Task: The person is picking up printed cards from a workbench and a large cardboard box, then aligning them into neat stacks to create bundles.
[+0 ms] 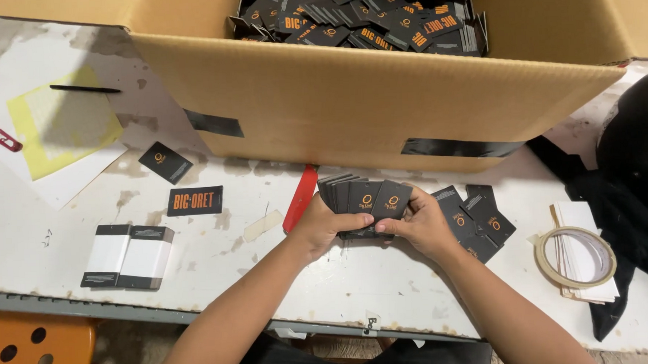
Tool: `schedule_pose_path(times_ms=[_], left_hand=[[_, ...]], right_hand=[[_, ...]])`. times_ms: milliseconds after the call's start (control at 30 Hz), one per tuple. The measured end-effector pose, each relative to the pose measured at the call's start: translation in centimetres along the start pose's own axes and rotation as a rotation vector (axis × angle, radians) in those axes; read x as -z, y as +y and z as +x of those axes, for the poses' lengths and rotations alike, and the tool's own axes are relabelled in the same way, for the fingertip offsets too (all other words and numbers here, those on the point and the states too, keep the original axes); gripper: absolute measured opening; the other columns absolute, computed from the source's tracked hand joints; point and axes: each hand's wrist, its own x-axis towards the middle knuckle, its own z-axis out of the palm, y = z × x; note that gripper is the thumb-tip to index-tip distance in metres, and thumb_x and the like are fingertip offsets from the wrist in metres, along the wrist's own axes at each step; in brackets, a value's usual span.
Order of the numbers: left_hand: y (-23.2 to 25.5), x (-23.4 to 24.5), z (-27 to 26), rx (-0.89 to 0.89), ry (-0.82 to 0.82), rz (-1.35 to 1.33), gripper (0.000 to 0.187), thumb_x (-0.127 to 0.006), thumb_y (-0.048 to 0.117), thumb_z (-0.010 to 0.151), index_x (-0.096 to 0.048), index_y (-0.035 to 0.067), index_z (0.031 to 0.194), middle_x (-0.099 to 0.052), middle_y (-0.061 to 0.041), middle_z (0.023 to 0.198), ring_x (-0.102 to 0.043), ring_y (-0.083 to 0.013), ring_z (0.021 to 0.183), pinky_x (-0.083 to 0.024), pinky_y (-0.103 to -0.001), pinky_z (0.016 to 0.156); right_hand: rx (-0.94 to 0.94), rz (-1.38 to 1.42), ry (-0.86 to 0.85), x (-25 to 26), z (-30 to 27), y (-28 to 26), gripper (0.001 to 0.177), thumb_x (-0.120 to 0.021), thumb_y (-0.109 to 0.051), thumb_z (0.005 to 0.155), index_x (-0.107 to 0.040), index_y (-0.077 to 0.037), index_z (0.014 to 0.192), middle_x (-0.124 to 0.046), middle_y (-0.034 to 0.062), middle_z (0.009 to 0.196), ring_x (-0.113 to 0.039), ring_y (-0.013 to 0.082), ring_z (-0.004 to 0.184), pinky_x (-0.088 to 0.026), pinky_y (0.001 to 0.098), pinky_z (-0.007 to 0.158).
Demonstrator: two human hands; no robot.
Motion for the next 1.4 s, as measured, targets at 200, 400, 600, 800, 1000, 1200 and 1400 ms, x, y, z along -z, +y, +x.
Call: schedule_pose_path(times_ms=[200,400,600,800,1000,1200,1400], left_hand=[[-1.0,0.5,0.6,-0.009,0.055,0.126,0.035,-0.073,-0.012,0.054,-0.060,-0.004,0.085,-0.063,-0.012,0.076,-0.057,-0.0145,0.073,-0.053,-0.028,0.060],[-1.3,0.3,0.8,-0.035,0.135,0.114,0.039,-0.073,-0.012,0.052,-0.056,-0.006,0.087,-0.062,-0.013,0.075,-0.059,-0.0179,0.071,-0.053,-0.027,0.059],[-0.3,-0.6,0.0,-0.032,0.168,0.097,0.037,-0.072,-0.012,0.052,-0.055,-0.005,0.084,-0.059,-0.010,0.070,-0.057,-0.0161,0.069,-0.050,-0.024,0.056],[0.2,-0.5,0.1,-0.038,0.109,0.096,0.038,-0.073,-0.013,0.050,-0.056,-0.002,0.082,-0.060,-0.011,0.070,-0.059,-0.0163,0.068,-0.051,-0.022,0.056],[-1.3,0.3,0.8,-0.044,0.064,0.140,0.036,-0.074,-0.010,0.053,-0.060,-0.004,0.085,-0.062,-0.011,0.073,-0.056,-0.0132,0.072,-0.052,-0.026,0.058],[-1.3,0.4,1.0,-0.024,0.016,0.151,0.035,-0.074,-0.007,0.055,-0.061,-0.004,0.087,-0.064,-0.013,0.077,-0.057,-0.0136,0.075,-0.052,-0.027,0.060],[-1.7,0.4,0.9,-0.018,0.040,0.157,0.036,-0.073,-0.010,0.053,-0.062,-0.005,0.086,-0.063,-0.013,0.076,-0.055,-0.0136,0.073,-0.051,-0.028,0.058]], right_hand=[[-0.051,0.104,0.218,0.5,0.2,1.1,0.020,-0.071,0.000,0.067,-0.052,0.003,0.074,-0.057,0.0094,0.055,-0.058,0.0155,0.042,-0.049,0.0234,0.033],[0.147,0.042,0.225,3.1,0.5,2.0,0.028,-0.041,-0.020,0.090,-0.048,0.006,0.097,-0.061,0.0172,0.078,-0.064,0.0221,0.066,-0.054,0.0311,0.057],[0.155,-0.048,0.338,2.4,0.9,1.5,0.017,-0.044,-0.012,0.092,-0.053,0.003,0.092,-0.057,0.0124,0.066,-0.060,0.0175,0.054,-0.054,0.0278,0.048],[0.135,-0.135,0.060,2.1,0.6,2.2,0.077,-0.078,0.010,0.046,-0.043,0.002,0.113,-0.061,0.0140,0.085,-0.061,0.0159,0.073,-0.054,0.0235,0.062],[0.245,-0.208,0.169,2.8,0.9,2.2,0.050,-0.079,-0.010,0.057,-0.053,-0.004,0.099,-0.058,0.0048,0.080,-0.055,0.0113,0.073,-0.044,0.0190,0.061],[-0.022,0.116,0.351,-1.1,0.4,0.3,0.017,-0.064,-0.011,0.080,-0.060,0.002,0.070,-0.052,0.0092,0.049,-0.048,0.0104,0.044,-0.043,0.0224,0.041],[0.043,-0.371,0.257,0.3,0.6,1.6,0.019,-0.077,-0.014,0.064,-0.061,-0.005,0.068,-0.054,0.0072,0.049,-0.048,0.0116,0.043,-0.039,0.0202,0.040]])
